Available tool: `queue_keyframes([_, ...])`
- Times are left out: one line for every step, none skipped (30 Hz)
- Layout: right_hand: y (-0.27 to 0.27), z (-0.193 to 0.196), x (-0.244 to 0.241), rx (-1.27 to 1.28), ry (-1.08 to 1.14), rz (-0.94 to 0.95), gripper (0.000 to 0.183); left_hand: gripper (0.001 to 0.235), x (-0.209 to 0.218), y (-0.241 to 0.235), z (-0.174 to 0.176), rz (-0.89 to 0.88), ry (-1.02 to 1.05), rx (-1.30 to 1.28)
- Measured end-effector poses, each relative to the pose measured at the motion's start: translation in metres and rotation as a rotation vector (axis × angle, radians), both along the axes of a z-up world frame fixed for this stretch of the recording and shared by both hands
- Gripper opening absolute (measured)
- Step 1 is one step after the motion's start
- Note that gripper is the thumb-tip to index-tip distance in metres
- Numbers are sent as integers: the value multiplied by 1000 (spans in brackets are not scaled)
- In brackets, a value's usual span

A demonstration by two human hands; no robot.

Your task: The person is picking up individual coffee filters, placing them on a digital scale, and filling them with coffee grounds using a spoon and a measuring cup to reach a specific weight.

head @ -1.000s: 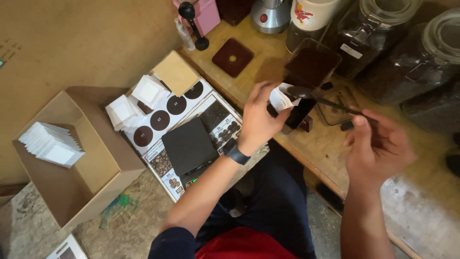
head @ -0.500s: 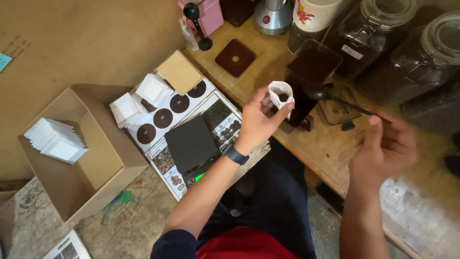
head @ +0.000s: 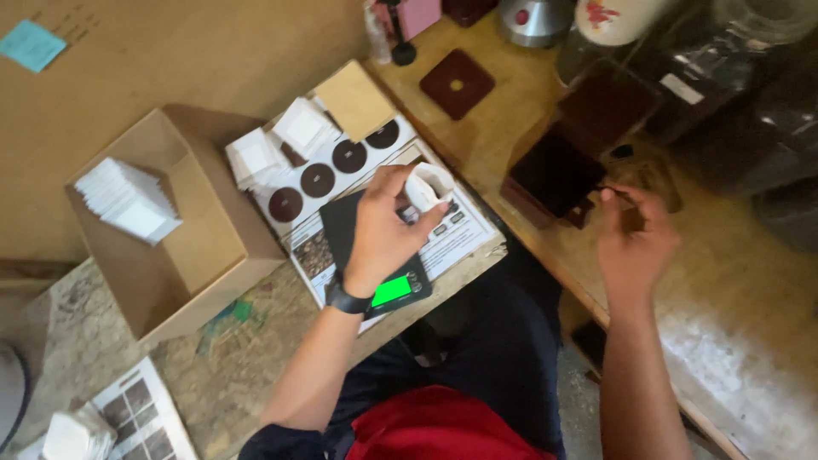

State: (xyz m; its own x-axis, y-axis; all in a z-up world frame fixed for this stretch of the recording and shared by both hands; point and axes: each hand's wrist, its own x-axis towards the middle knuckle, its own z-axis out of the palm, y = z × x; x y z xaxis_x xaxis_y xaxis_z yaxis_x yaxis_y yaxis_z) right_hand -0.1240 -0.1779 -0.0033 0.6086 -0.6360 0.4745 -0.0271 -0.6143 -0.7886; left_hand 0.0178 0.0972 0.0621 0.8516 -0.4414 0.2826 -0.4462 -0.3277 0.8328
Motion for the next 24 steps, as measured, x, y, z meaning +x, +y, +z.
queue_keyframes([-2, -7, -1, 2, 4, 16, 6, 40, 2, 13, -2, 16, 4, 2])
queue_keyframes([-5, -13, -1, -55, 8, 14, 7, 48, 4, 26, -4, 29, -31, 103])
queue_keyframes([-8, -20, -1, -112, 11, 12, 8, 56, 6, 40, -6, 41, -65, 205])
queue_keyframes([-8, -19, -1, -112, 15, 28, 8, 56, 8, 48, -5, 56, -58, 205])
queue_keyframes([-7, -18, -1, -137, 11, 32, 8, 60, 10, 57, -4, 34, -55, 289])
queue_keyframes([-7, -16, 0, -164, 6, 37, 9, 65, 12, 66, -3, 11, -49, 370])
queue_keyframes([-7, -18, 0, -166, 10, 54, 9, 65, 13, 72, -5, 27, -42, 368])
queue_keyframes([-8, -19, 1, -188, 10, 41, 7, 67, 15, 77, -7, 10, -20, 434])
queue_keyframes([-9, -21, 1, -210, 9, 29, 6, 70, 17, 82, -9, -8, 3, 500])
queue_keyframes([-7, -21, 2, -212, 13, 43, 6, 70, 19, 86, -11, 4, 12, 497])
queue_keyframes([-6, -21, 3, -165, -32, 69, 5, 67, 20, 90, -13, -33, 33, 558])
queue_keyframes([-5, -21, 5, -117, -78, 95, 5, 65, 21, 93, -15, -71, 54, 617])
queue_keyframes([-3, -20, 4, -120, -74, 109, 5, 65, 22, 95, -14, -58, 63, 613])
queue_keyframes([-1, -19, 2, -138, -32, 65, 8, 65, 22, 96, -14, -86, 75, 617])
queue_keyframes([0, -18, 0, -157, 9, 21, 12, 66, 22, 97, -13, -113, 87, 621])
queue_keyframes([1, -21, 1, -159, 14, 33, 12, 66, 23, 98, -13, -104, 96, 618])
queue_keyframes([1, -23, 2, -81, -8, 36, 14, 64, 25, 99, -13, -120, 98, 624])
queue_keyframes([1, -25, 2, -2, -29, 38, 17, 63, 25, 99, -13, -136, 98, 631])
queue_keyframes([-1, -28, 2, -4, -24, 49, 17, 63, 26, 99, -16, -128, 105, 627])
queue_keyframes([-2, -31, 1, -9, -33, 54, 16, 51, 27, 100, -19, -142, 78, 619])
queue_keyframes([-5, -34, 1, -13, -41, 60, 15, 39, 28, 100, -22, -157, 51, 611])
queue_keyframes([-5, -37, 2, -16, -40, 64, 15, 39, 28, 100, -23, -153, 53, 608])
queue_keyframes([-7, -40, 4, 92, -43, 60, 14, 51, 29, 100, -25, -170, 61, 629])
queue_keyframes([-8, -44, 4, 200, -45, 54, 13, 64, 29, 100, -27, -190, 69, 650])
